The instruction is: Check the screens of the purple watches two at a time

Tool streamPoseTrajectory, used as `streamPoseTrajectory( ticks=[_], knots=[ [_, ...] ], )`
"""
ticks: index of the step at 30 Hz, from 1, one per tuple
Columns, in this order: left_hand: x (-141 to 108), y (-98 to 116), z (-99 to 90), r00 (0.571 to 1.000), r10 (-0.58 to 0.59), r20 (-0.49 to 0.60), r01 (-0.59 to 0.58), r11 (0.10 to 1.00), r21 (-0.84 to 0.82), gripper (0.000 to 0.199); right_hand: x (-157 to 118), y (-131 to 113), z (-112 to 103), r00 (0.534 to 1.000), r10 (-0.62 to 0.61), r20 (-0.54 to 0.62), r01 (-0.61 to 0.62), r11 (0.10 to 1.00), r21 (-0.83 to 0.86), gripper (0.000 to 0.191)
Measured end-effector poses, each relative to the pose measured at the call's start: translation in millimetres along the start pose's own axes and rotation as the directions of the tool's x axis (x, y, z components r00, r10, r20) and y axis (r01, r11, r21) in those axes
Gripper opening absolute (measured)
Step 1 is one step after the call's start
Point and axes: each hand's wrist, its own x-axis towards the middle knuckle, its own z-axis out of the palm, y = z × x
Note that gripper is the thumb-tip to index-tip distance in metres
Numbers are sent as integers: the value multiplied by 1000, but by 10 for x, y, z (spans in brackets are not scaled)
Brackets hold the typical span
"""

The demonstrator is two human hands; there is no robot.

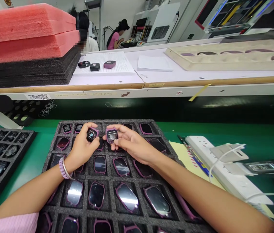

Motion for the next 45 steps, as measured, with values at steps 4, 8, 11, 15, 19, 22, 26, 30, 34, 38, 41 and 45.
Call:
streamPoseTrajectory(
  ticks=[4,8,11,15,19,22,26,30,34,38,41,45],
  knots=[
    [4,-5,-10,1000,1,0,-1,1000,-15,31,-6,-14,6,1000,2,-2,-2,1000,-5,48],
    [7,-8,-8,1000,-1,7,1,1000,-30,32,-6,-18,0,1000,2,-9,-2,1000,-8,48],
    [4,4,-4,1000,-5,12,5,1000,-14,33,-4,-16,-1,1000,-4,-1,4,1000,-5,47],
    [0,6,2,1000,-16,20,17,1000,-27,34,-8,-23,3,1000,-7,-6,7,1000,-14,46],
    [2,-5,1,999,-9,40,10,1000,-20,35,-11,-25,0,1000,-4,-5,4,1000,-19,47],
    [3,-2,-4,998,2,55,-2,1000,1,34,-8,-19,-4,1000,-1,1,1,1000,-17,47],
    [2,1,0,998,-7,70,8,1000,-8,35,-9,-22,-5,1000,-5,3,5,1000,-17,46],
    [-3,-3,4,996,6,89,-7,1000,12,33,-13,-27,-2,1000,-6,2,6,1000,-28,45],
    [-1,-15,6,995,27,97,-26,1000,-7,32,-13,-20,-1,1000,-8,8,9,1000,-30,46],
    [7,-15,10,994,9,109,-2,998,-68,32,-9,-16,-3,1000,-12,9,13,1000,-27,46],
    [5,1,8,994,-5,106,9,999,-42,32,-7,-14,-9,1000,-15,14,15,1000,-22,46],
    [6,16,5,995,-8,100,11,999,-31,33,-12,-10,-15,1000,-10,18,11,1000,-23,45]
  ],
)
